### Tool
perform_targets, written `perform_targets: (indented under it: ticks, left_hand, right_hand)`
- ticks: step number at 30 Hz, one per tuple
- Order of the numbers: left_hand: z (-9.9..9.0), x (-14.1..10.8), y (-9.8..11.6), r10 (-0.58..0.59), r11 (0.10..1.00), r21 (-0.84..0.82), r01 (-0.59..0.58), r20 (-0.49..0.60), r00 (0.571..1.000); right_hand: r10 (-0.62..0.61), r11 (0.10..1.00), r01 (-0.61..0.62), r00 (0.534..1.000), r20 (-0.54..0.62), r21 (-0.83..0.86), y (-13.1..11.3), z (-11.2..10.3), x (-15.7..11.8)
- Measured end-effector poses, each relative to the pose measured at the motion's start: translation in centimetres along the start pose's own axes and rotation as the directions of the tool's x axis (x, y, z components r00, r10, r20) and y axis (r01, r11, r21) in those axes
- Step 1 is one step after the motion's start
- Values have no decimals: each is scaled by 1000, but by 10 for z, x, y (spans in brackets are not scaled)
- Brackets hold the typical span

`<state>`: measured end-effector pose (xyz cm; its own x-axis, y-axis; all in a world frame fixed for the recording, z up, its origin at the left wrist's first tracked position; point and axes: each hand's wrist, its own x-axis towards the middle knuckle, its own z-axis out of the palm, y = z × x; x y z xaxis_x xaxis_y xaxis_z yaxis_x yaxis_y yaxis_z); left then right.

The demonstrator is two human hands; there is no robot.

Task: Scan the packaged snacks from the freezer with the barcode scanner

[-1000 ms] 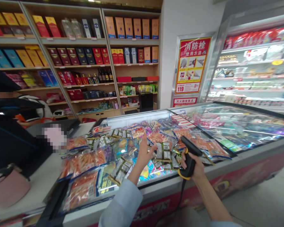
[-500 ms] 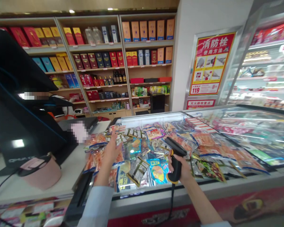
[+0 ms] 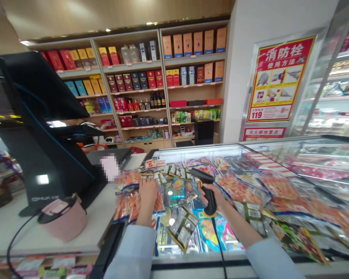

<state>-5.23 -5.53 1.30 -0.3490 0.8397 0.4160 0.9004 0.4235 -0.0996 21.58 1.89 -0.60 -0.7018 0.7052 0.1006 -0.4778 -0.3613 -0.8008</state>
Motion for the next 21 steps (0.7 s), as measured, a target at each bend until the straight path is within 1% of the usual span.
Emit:
perform_targets:
  ticks: [2, 5, 8, 12, 15, 21]
  left_hand:
    - [3, 3, 2, -27, 1000, 2, 27, -11, 1000]
    - [9, 8, 6, -43, 999, 10, 43, 10, 999]
    - [16, 13, 7, -60, 998, 15, 59, 39, 997]
    - [23, 17, 5, -69, 998, 5, 69, 113, 991]
    - [24, 19, 4, -87, 996, -25, 91, 142, 986]
    - [18, 19, 4, -95, 991, -81, 106, 127, 987]
  right_hand:
    - [4, 1000, -4, 1000, -1, 4, 9, -4, 6]
    - [-11, 1000, 11, 1000, -2, 14, 17, -6, 9]
    - [-14, 999, 15, 999, -33, 37, 18, -7, 9]
    - [-22, 998, 25, 998, -58, 53, 16, -6, 7]
    - [-51, 998, 54, 997, -51, 45, 15, -2, 5]
    - [-77, 997, 78, 996, -36, 20, 14, 2, 3]
